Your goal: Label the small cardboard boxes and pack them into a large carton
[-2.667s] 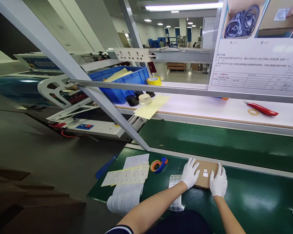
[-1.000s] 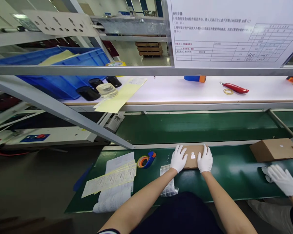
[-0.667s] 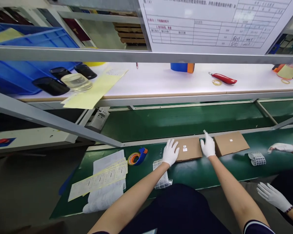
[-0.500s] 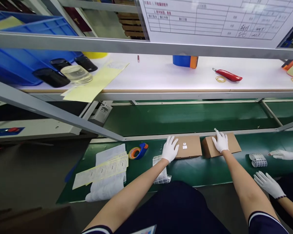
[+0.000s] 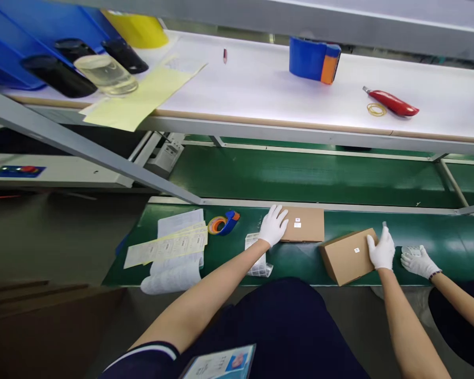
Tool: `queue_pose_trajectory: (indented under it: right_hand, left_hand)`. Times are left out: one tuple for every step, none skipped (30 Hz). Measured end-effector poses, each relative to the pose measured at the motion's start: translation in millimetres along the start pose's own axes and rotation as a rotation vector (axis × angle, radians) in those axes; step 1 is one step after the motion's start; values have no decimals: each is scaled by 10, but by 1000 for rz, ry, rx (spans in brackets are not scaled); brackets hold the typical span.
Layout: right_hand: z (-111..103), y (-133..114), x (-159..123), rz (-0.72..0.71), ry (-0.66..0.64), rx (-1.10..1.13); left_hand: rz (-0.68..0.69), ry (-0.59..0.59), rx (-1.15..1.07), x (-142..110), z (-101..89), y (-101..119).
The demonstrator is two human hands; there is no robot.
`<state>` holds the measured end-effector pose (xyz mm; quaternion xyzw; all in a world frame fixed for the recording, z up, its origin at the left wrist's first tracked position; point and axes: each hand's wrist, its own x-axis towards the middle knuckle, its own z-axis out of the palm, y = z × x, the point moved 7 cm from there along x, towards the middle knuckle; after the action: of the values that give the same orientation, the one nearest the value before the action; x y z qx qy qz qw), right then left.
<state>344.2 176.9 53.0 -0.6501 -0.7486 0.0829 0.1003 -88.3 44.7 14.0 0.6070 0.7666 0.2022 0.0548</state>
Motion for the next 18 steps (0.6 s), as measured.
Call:
queue_pose_trajectory:
  right_hand:
    - [31,172,27,110,-57,-6]
    - [77,293,18,194,-120,-7]
    - [119,359,-22,251,-169,-7]
    - [148,377,-89,286,-194,-9]
    - [164,354,-176,305,-200,-15]
    - [175,302,-281,318,-197,-22]
    - [189,232,-401,336,-195,-30]
    - [209,151,-532,359,-196,-38]
    - [235,59,-667,383,-198,-43]
    - [267,-41,-802,409,-197,-44]
    - [304,-149,-931,434,-193,-40]
    - [346,-265,-1049,454,-189,-30]
    - [392,-391,-1155,465,-185,-14]
    - [442,-524,-1245,469,-184,7]
    - [492,-662,-1321,469,-186,29]
    - [543,-801,-1384,466,-193,53]
    - [593,-939,-1436,462,-202,77]
    - [639,-1073,-1478,455,-211,102]
  left_hand:
    - [-4,-6,-2,-1,-24,8]
    - [-9,-11,-8,-18,-56,23]
    - [-13,-13,-18,-60,-98,48]
    - [-17,-10,-33,-131,-148,85]
    - [-18,-9,-56,-235,-197,134]
    - [-17,-19,-90,-373,-234,195]
    - [-14,-49,-137,-538,-248,261]
    - [-12,-104,-199,-725,-228,330]
    - [-15,-193,-272,-924,-167,396]
    - [-32,-302,-349,-1126,-74,451]
    - [-78,-407,-436,-1315,34,482]
    - [-149,-504,-538,-1481,150,493]
    - [-239,-574,-643,-1610,256,484]
    - [-336,-608,-753,-1695,342,458]
    - [-422,-608,-862,-1734,403,424]
    - [-490,-576,-963,-1730,433,380]
    - [-537,-521,-1050,-1694,434,329]
    - [-570,-462,-1121,-1645,415,273]
